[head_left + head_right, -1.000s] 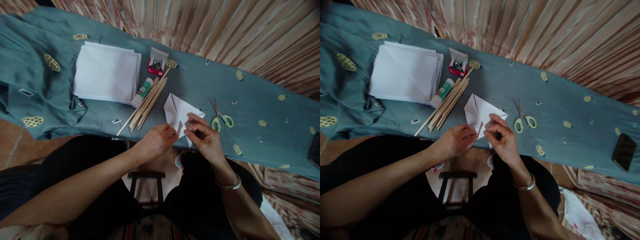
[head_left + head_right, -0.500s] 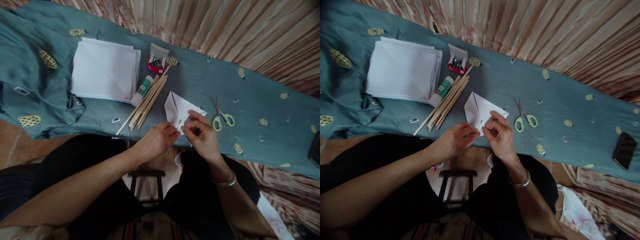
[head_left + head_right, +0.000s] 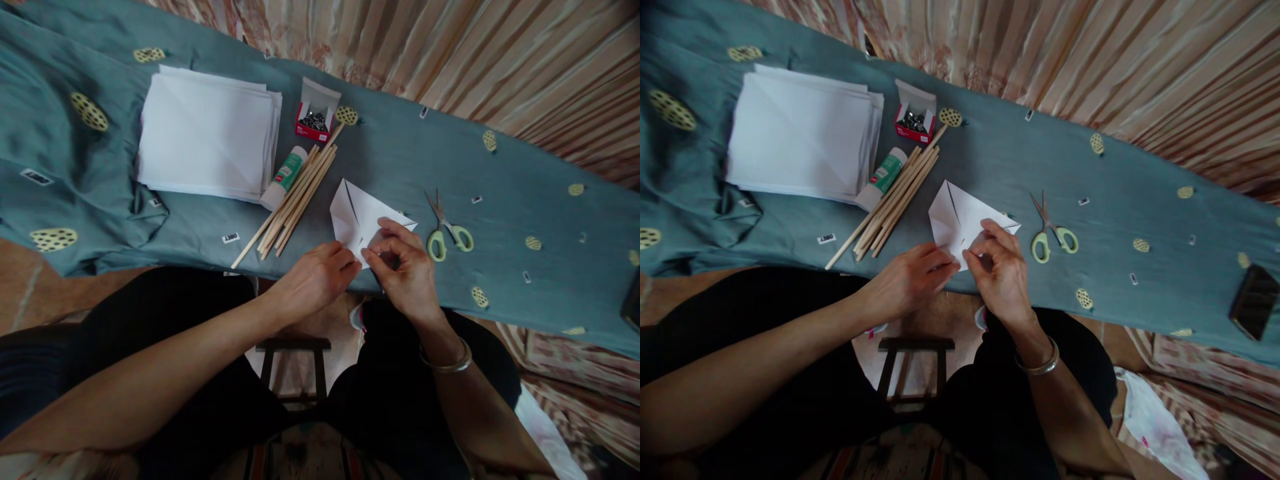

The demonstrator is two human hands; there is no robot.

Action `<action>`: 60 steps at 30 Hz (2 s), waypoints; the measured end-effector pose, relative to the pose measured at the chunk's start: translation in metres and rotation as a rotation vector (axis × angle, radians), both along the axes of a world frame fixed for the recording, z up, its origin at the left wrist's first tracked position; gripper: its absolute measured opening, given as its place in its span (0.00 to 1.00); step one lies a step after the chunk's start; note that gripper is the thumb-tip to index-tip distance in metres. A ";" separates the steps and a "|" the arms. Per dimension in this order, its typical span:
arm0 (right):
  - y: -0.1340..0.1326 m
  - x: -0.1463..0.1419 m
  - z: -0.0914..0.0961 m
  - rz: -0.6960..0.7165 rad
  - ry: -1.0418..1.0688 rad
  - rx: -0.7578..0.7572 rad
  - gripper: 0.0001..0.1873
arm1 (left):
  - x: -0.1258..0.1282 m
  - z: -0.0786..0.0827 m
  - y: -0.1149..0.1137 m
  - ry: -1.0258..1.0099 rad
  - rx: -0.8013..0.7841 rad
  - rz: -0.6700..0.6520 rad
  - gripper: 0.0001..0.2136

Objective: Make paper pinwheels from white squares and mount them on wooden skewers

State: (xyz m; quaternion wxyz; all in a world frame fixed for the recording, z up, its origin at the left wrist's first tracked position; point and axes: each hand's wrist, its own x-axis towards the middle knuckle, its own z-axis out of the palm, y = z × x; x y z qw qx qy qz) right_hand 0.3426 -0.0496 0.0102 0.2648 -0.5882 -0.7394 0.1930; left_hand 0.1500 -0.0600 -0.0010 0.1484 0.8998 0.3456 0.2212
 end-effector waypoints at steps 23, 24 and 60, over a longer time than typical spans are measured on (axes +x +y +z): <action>0.002 -0.005 -0.003 -0.002 0.017 0.022 0.07 | 0.001 0.000 0.001 0.048 -0.030 0.016 0.08; 0.002 -0.005 -0.003 0.001 0.012 0.025 0.07 | 0.001 0.000 0.001 0.052 -0.030 0.020 0.08; -0.004 -0.007 -0.015 0.155 -0.195 0.328 0.10 | 0.002 0.001 0.001 0.059 -0.014 0.022 0.08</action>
